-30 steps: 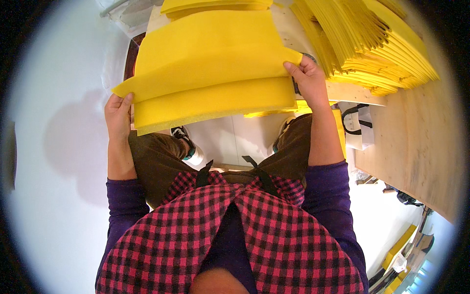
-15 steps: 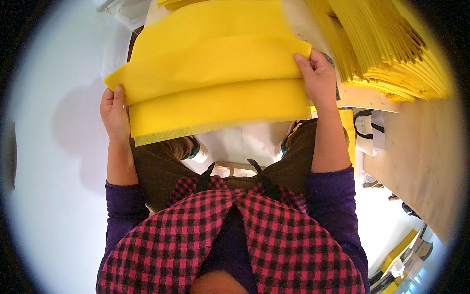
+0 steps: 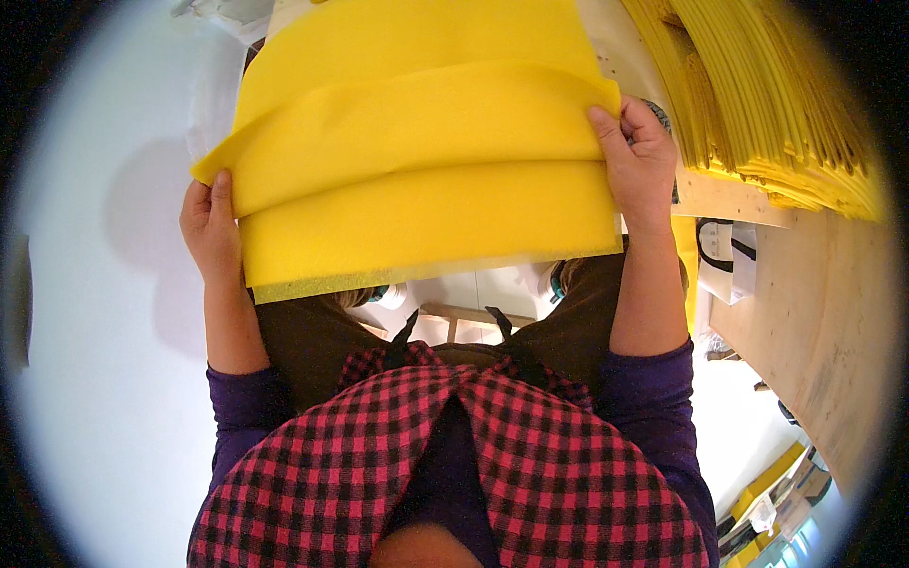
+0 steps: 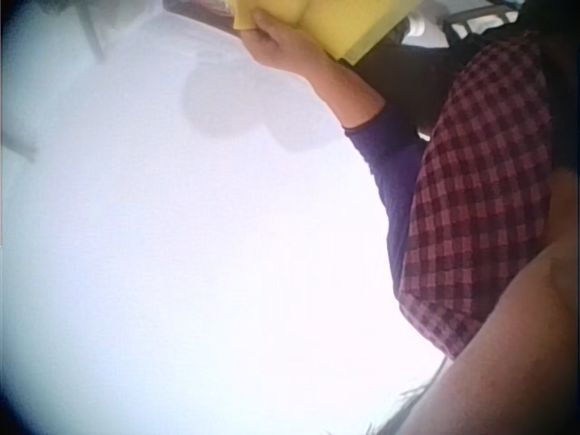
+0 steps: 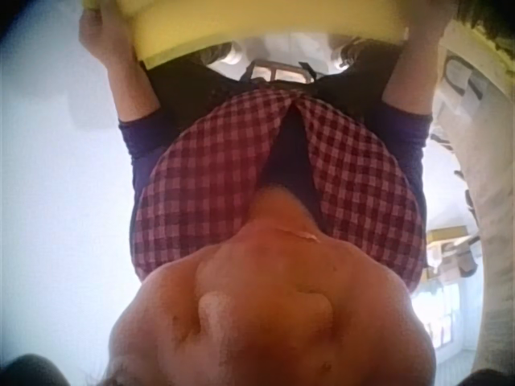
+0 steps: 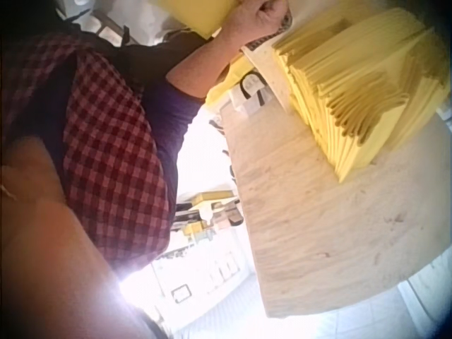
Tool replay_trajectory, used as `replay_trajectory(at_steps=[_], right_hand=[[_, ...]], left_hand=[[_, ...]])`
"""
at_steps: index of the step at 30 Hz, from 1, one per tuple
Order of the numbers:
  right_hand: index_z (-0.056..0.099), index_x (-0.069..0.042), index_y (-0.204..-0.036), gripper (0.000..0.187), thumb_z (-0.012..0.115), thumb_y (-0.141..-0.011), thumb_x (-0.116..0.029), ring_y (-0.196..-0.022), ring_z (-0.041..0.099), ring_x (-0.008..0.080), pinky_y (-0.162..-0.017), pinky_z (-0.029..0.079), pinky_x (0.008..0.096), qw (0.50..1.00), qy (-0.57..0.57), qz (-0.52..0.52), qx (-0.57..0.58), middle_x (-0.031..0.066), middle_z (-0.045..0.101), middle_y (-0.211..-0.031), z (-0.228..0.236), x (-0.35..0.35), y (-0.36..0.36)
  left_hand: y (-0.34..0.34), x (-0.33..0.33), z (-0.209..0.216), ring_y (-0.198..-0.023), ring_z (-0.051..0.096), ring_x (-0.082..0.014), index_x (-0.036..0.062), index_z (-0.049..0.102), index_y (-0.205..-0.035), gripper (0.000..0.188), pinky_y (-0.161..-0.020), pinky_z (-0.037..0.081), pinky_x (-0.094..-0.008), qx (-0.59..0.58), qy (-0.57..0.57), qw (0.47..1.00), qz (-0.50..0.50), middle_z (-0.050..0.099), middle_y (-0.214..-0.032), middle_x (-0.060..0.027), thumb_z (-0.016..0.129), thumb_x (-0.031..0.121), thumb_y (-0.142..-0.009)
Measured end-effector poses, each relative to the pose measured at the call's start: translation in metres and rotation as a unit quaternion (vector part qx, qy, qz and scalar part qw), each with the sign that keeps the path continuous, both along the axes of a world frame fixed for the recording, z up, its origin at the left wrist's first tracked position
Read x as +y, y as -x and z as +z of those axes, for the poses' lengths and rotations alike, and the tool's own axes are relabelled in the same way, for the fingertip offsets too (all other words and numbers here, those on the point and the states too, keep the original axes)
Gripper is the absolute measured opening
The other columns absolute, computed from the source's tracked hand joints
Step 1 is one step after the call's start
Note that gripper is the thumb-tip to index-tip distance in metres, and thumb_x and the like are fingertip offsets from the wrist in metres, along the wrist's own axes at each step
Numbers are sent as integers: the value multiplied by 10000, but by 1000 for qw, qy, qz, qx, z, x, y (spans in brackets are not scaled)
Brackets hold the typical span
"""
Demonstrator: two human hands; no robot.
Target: The person sits on the floor and repeatedly folds yellow foam sheets in half, aligning edges and stacking them. The person handles the sheets by hand without tools, creating a growing stack of folded pieces.
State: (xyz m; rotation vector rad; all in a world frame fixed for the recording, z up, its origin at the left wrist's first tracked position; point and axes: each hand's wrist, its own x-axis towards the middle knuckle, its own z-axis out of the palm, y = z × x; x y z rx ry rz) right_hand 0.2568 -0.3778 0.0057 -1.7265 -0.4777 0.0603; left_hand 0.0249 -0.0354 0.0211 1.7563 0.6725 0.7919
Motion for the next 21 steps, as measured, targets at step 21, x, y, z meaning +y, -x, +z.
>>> replay_trajectory(at_steps=[21], right_hand=[[574,-41,-1180,369,698,-832,-28,-573,389,3,-530,314,138,990,-19,-91,-104,-79,489,-636,11,6,5]], left_hand=[[-6,6,-2,-787,570,-55,-26,625,-1041,162,-728,448,-191,-57,-17,998,-15,652,-881,-15,567,92,-946]])
